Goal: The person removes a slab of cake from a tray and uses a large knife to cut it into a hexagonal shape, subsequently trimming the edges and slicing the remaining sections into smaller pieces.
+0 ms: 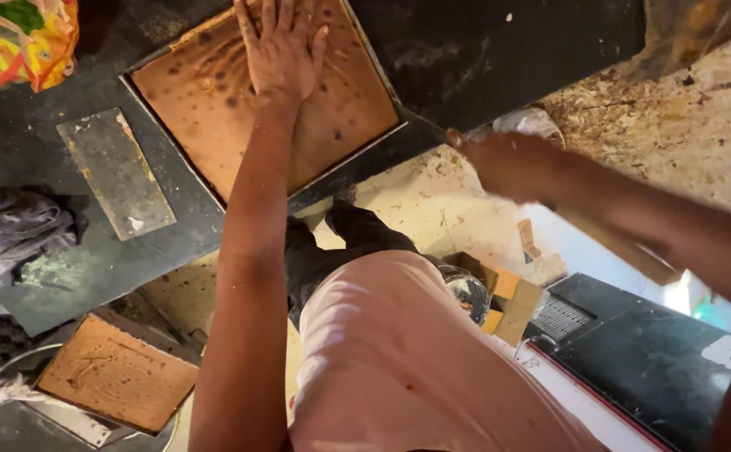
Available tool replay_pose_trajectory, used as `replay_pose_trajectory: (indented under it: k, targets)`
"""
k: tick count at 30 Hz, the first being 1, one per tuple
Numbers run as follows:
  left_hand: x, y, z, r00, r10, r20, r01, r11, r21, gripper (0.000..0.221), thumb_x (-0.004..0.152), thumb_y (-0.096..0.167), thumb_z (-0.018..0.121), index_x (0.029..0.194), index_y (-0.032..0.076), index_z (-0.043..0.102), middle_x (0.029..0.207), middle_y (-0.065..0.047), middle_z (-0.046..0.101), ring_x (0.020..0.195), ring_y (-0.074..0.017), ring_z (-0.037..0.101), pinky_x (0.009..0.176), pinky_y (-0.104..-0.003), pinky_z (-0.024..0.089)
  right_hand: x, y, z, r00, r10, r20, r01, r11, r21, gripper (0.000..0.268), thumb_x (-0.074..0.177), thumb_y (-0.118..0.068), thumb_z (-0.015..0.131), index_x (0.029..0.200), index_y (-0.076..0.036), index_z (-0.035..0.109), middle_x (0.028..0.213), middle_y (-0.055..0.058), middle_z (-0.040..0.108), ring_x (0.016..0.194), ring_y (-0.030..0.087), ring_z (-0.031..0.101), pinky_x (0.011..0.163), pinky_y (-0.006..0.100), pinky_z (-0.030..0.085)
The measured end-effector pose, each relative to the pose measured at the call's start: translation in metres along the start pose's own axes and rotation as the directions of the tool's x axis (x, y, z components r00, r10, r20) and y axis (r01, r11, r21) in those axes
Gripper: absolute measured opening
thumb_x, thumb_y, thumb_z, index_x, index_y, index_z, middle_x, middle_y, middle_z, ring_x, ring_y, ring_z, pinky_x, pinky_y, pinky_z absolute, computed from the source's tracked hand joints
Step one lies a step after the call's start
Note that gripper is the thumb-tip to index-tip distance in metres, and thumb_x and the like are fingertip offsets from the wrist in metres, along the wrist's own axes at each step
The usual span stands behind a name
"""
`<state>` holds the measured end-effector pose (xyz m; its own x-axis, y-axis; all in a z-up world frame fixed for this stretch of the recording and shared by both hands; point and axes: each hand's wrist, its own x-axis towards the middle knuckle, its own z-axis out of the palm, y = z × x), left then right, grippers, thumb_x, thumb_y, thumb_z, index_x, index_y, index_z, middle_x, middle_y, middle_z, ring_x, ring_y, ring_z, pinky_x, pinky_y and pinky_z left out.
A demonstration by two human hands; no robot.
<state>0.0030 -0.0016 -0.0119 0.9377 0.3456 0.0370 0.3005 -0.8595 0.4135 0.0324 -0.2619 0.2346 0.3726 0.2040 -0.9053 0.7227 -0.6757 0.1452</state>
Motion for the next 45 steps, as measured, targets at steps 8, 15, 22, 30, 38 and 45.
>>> replay_pose_trajectory:
  k: [8, 15, 22, 30, 38, 45]
  targets:
    - [-0.013, 0.005, -0.005, 0.993, 0.070, -0.100, -0.068, 0.997, 0.020, 0.061, 0.113, 0.047, 0.032, 0.164, 0.015, 0.037, 0.170, -0.014, 0.028, 0.158, -0.0352, 0.015, 0.121, -0.071, -0.003, -0.063, 0.011, -0.049, 1.000, 0.020, 0.021, -0.022, 0.997, 0.076, 0.059, 0.108, -0.021, 0.041, 0.161, -0.019, 0.017, 0.061, 0.017, 0.071, 0.051, 0.031, 0.069, 0.056, 0.044, 0.060]
    - [-0.120, 0.063, 0.010, 0.966, 0.240, 0.092, -0.244, 0.969, 0.035, 0.067, 0.094, 0.066, 0.045, 0.154, 0.036, 0.048, 0.172, -0.011, 0.015, 0.153, -0.0471, -0.007, 0.109, -0.085, -0.003, -0.024, 0.048, 0.014, 0.803, -0.043, -0.595, 0.370, 0.818, 0.440, 0.068, 0.106, -0.023, 0.043, 0.166, -0.013, 0.012, 0.076, 0.014, 0.067, 0.045, 0.018, 0.061, 0.043, 0.034, 0.055]
    - [-0.135, 0.027, 0.005, 0.737, 0.631, 0.243, -0.675, 0.707, 0.212, 0.063, 0.093, 0.056, 0.061, 0.152, 0.044, 0.043, 0.171, 0.006, 0.017, 0.157, -0.0395, -0.006, 0.110, -0.083, -0.008, 0.082, 0.018, 0.060, 0.527, -0.171, -0.832, 0.573, 0.795, 0.200, 0.066, 0.110, -0.015, 0.053, 0.168, -0.017, 0.022, 0.065, 0.023, 0.061, 0.059, 0.042, 0.063, 0.059, 0.053, 0.050]
    - [-0.149, -0.049, -0.073, 0.683, 0.451, 0.574, -0.578, 0.815, 0.049, 0.105, 0.072, 0.081, 0.056, 0.160, 0.038, 0.019, 0.170, 0.008, 0.008, 0.157, -0.0204, 0.001, 0.124, -0.061, -0.008, 0.112, 0.005, 0.054, 0.490, -0.263, -0.831, 0.364, 0.928, -0.079, 0.082, 0.098, -0.009, 0.060, 0.166, -0.013, 0.016, 0.065, 0.024, 0.066, 0.059, 0.046, 0.066, 0.062, 0.057, 0.055]
    - [-0.060, -0.006, -0.039, 0.986, -0.164, -0.030, 0.159, 0.980, -0.118, 0.074, 0.110, 0.059, 0.032, 0.167, 0.012, 0.024, 0.172, -0.015, 0.017, 0.159, -0.0383, 0.009, 0.122, -0.068, -0.006, 0.166, -0.017, 0.025, 0.524, -0.302, -0.796, 0.201, 0.953, -0.228, 0.098, 0.084, -0.002, 0.064, 0.168, -0.007, 0.013, 0.073, 0.024, 0.070, 0.063, 0.040, 0.072, 0.058, 0.053, 0.059]
    - [-0.044, -0.002, -0.011, 0.961, -0.267, -0.075, 0.270, 0.962, 0.036, 0.062, 0.112, 0.054, 0.036, 0.158, 0.012, 0.042, 0.161, -0.012, 0.042, 0.152, -0.0414, 0.026, 0.113, -0.079, -0.005, 0.172, -0.027, 0.017, 0.575, -0.252, -0.778, 0.177, 0.967, -0.183, 0.098, 0.085, -0.007, 0.064, 0.166, -0.008, 0.009, 0.074, 0.025, 0.071, 0.063, 0.042, 0.071, 0.058, 0.057, 0.057]
